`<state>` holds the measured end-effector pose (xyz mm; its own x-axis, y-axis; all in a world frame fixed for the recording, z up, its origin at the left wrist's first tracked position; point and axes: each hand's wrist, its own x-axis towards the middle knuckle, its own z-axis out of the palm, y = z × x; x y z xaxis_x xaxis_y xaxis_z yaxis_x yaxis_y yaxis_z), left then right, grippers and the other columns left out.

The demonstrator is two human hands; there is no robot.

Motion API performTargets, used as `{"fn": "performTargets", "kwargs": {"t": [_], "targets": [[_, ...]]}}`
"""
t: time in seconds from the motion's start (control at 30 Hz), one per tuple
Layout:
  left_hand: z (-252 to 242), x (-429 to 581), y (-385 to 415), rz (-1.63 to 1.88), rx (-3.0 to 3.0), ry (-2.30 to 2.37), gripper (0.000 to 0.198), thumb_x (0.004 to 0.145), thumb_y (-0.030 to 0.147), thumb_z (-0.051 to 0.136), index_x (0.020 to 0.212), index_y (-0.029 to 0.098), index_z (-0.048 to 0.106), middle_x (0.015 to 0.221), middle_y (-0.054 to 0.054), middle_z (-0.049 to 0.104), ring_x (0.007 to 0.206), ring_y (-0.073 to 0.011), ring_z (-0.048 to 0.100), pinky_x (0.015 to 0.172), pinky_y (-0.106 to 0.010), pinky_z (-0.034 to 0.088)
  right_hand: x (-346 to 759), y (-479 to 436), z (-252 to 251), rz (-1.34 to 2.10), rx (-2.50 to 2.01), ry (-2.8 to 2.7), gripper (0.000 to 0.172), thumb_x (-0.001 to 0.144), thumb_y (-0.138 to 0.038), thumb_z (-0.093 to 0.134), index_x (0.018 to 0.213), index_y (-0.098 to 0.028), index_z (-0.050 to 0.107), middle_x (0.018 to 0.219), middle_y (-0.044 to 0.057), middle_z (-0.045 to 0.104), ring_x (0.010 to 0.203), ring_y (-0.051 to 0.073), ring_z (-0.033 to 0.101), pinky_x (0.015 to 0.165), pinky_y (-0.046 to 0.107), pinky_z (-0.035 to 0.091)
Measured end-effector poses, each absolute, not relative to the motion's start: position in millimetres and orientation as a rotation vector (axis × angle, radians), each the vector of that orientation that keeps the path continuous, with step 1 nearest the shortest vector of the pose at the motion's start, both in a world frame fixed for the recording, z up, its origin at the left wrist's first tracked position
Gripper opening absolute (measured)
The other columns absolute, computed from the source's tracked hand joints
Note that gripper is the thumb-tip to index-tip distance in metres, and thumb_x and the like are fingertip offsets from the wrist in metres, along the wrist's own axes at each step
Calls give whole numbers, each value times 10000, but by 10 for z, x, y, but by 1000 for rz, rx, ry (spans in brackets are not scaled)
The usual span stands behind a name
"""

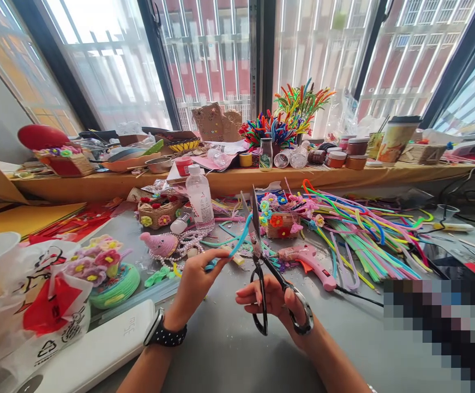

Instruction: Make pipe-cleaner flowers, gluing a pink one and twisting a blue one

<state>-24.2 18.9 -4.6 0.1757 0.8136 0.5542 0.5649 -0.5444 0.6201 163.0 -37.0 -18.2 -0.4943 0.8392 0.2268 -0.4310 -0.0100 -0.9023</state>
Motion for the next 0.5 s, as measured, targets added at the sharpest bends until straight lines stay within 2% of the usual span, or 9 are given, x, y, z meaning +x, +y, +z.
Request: {"fn": "performTargets", "kwargs": {"t": [0.17,0.5], "targets": [[-57,-227,190,1248,2280,1159,123,732,192,534,806,195,632,776,-16,669,725,-132,600,679,-233,451,1643,-354,-172,1612,-445,-1321,518,654,-657,406,823,-188,546,1049,134,555,1023,305,472,861,475,330],[-39,-185,130,1111,2342,1129,171,737,189,521,846,219,650,755,-38,645,700,-142,580,641,-240,440,1594,-363,-165,1525,-472,-1340,510,653,-618,446,922,-195,538,1101,117,505,1093,294,394,925,477,262]]}}
